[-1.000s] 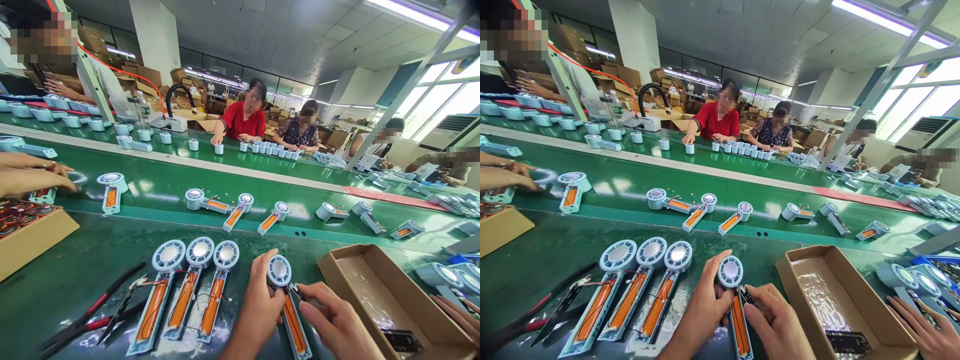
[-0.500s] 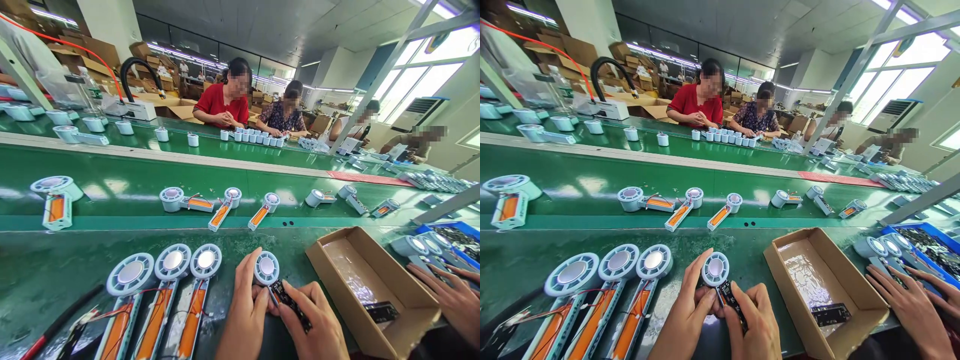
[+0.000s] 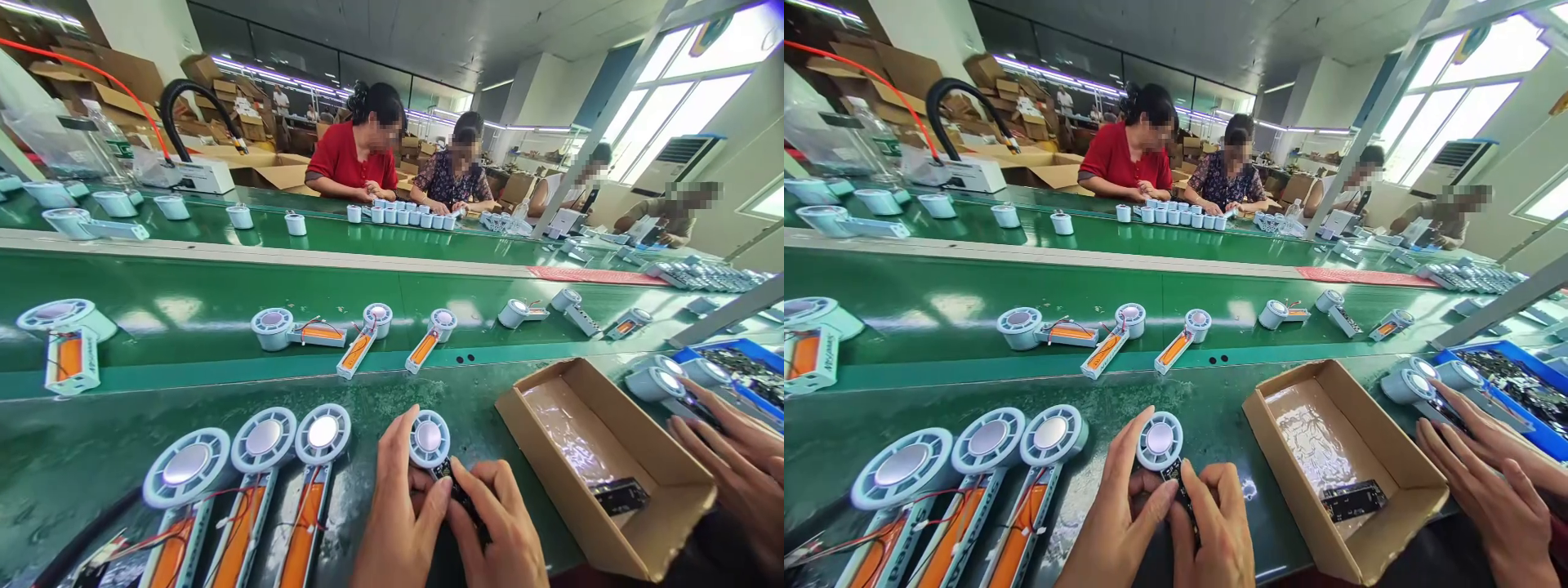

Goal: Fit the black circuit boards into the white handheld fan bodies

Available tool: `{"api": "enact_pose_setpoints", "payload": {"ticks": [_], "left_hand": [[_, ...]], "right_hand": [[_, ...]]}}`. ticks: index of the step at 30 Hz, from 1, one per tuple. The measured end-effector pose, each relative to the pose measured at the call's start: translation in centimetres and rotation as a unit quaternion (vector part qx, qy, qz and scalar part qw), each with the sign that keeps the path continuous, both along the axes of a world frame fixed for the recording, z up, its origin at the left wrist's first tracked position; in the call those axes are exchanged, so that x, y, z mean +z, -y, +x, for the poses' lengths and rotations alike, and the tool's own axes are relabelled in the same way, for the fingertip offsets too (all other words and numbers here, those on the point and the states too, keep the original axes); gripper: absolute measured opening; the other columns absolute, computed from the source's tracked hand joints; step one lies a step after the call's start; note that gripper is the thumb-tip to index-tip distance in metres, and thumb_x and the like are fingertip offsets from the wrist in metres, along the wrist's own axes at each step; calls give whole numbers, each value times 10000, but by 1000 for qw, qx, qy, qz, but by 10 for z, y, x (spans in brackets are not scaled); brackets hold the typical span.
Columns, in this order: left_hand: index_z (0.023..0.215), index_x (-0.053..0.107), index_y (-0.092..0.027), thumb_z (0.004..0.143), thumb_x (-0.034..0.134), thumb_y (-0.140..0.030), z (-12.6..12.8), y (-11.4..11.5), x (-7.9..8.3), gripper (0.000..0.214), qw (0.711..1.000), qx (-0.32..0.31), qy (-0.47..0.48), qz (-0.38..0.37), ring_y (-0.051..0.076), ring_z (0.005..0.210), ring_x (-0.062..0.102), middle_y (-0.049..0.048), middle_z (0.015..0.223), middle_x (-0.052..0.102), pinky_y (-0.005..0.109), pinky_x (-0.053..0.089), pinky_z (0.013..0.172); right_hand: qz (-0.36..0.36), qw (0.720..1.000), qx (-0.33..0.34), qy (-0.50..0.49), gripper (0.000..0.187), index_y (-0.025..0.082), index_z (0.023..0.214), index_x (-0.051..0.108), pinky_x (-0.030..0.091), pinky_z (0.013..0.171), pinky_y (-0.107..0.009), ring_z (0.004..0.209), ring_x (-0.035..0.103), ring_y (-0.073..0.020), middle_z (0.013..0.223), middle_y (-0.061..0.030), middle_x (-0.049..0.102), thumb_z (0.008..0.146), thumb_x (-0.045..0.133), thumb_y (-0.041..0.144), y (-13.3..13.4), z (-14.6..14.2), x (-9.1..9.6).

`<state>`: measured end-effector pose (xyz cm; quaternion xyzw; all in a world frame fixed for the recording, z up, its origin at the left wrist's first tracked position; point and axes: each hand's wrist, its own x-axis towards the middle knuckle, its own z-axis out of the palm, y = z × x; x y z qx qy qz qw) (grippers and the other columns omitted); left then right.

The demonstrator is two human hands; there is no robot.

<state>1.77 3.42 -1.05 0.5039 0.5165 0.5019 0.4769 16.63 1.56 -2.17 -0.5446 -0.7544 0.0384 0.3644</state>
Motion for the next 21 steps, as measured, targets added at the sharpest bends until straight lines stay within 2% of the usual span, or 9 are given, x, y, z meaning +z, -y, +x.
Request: {"api": "enact_pose_setpoints", "payload": {"ticks": [3,6,8,10,13,15,17,21], "left_hand": [[1493,367,-376,903,606,-333,1,-3,1,638,1000,4,-13,-24,113,705,593,101,1552,325,350,589,744],[1493,367,-386,896,614,-324,-1,-5,1,650,999,2,-49,-19,128,751,599,87,1538,340,351,575,766],[1500,355,-394,906,601,-318,-2,-5,2,648,998,-4,-61,-13,153,817,621,83,1528,350,366,577,791],[1504,332,-401,914,593,-316,-3,-5,3,651,998,-9,-65,-11,152,818,626,80,1518,353,378,587,797],[1491,340,-395,902,619,-319,-2,-5,9,656,996,-13,-86,-14,126,752,615,75,1494,371,368,599,774],[1479,360,-381,893,636,-323,-2,-5,14,651,995,-11,-98,-18,116,738,616,74,1487,374,343,603,746],[1477,359,-371,897,635,-326,-2,-5,20,643,994,-12,-102,-25,109,742,626,72,1490,364,319,606,730],[1472,353,-382,907,618,-313,-3,-6,25,628,992,-24,-118,-37,105,746,637,60,1472,377,314,613,736]], "right_hand": [[27,1000,-3,13,370,186,1312,626,605,749,-267,877,665,-194,1001,-101,611,943,596,180,1,-4,-7],[11,1000,1,-3,422,223,1355,610,606,797,-295,936,674,-214,1077,-115,638,934,612,202,1,1,-1],[-57,996,54,-40,439,251,1371,606,600,819,-287,933,683,-205,1100,-103,657,933,612,221,2,15,12],[-155,977,113,-97,428,259,1383,599,591,804,-260,868,688,-175,1091,-87,671,957,566,234,5,36,28],[-259,943,142,-152,391,278,1351,632,576,780,-255,820,681,-166,1092,-75,685,965,576,298,10,62,43],[-294,932,152,-148,379,286,1303,672,563,782,-271,825,673,-181,1093,-69,696,932,645,358,10,69,46],[-315,926,156,-134,355,283,1237,712,539,741,-268,776,651,-180,995,-45,702,903,693,404,9,67,43],[-343,921,154,-108,178,256,982,764,443,666,-240,730,596,-162,801,18,627,876,730,395,1,57,41]]}}
